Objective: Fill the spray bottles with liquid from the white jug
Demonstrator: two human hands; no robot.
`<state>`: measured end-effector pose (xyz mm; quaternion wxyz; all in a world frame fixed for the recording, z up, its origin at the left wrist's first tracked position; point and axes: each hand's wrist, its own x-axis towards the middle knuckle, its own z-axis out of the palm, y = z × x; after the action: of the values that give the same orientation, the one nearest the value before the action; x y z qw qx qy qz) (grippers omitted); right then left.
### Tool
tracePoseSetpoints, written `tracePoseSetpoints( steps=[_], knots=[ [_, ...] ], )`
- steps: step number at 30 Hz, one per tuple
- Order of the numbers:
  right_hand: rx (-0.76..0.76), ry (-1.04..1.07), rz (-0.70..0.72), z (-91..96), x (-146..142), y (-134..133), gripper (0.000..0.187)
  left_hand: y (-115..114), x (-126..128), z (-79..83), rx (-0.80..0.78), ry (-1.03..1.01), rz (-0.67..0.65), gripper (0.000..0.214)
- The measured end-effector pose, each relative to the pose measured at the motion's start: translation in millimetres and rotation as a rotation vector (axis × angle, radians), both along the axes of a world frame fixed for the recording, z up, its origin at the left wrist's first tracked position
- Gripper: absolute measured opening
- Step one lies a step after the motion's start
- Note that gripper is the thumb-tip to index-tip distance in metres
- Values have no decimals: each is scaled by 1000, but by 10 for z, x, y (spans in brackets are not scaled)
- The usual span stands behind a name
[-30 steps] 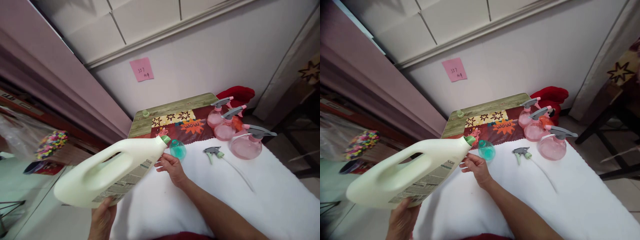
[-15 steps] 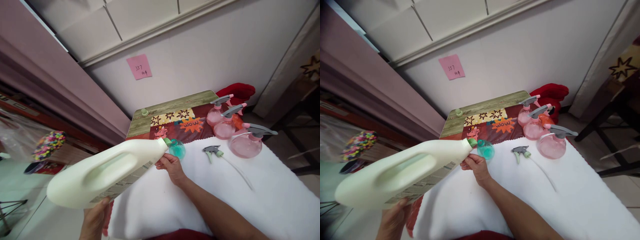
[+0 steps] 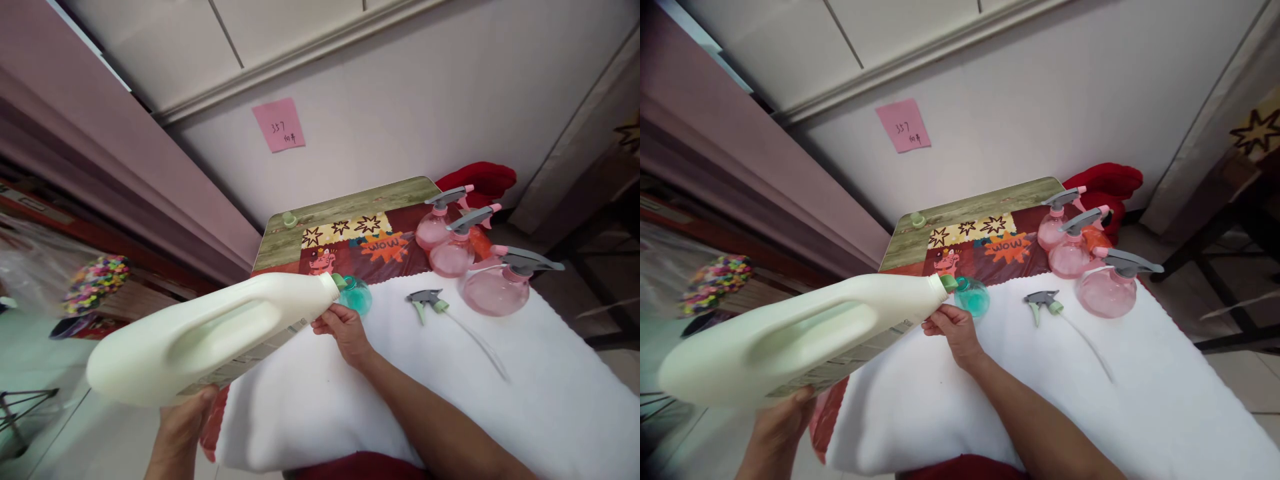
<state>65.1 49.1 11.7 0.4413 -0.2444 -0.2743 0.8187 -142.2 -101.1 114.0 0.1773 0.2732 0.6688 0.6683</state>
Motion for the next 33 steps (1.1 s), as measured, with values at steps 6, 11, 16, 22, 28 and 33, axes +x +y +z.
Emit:
tracePoseSetpoints(
  steps=[6, 11, 16, 22, 28, 33],
  knots=[
    [-6, 9, 1, -30, -14, 3, 35, 2, -66, -4, 2, 28, -12, 77],
    [-7, 9, 5, -32, -18, 9, 35, 83, 6, 108, 29, 24, -60, 81],
    [-1, 14, 5, -27, -20, 20, 35, 112, 8, 150, 55, 2, -78, 84],
    [0, 26, 16, -26, -10, 21, 35, 61, -51, 141, 64, 57, -126, 86],
    [-4, 28, 12, -30, -13, 29, 37, 27, -111, 133, 26, 86, -108, 80],
    [41, -4, 39, -34, -4, 36, 37, 31, -109, 174, -49, 130, -139, 74]
  ],
)
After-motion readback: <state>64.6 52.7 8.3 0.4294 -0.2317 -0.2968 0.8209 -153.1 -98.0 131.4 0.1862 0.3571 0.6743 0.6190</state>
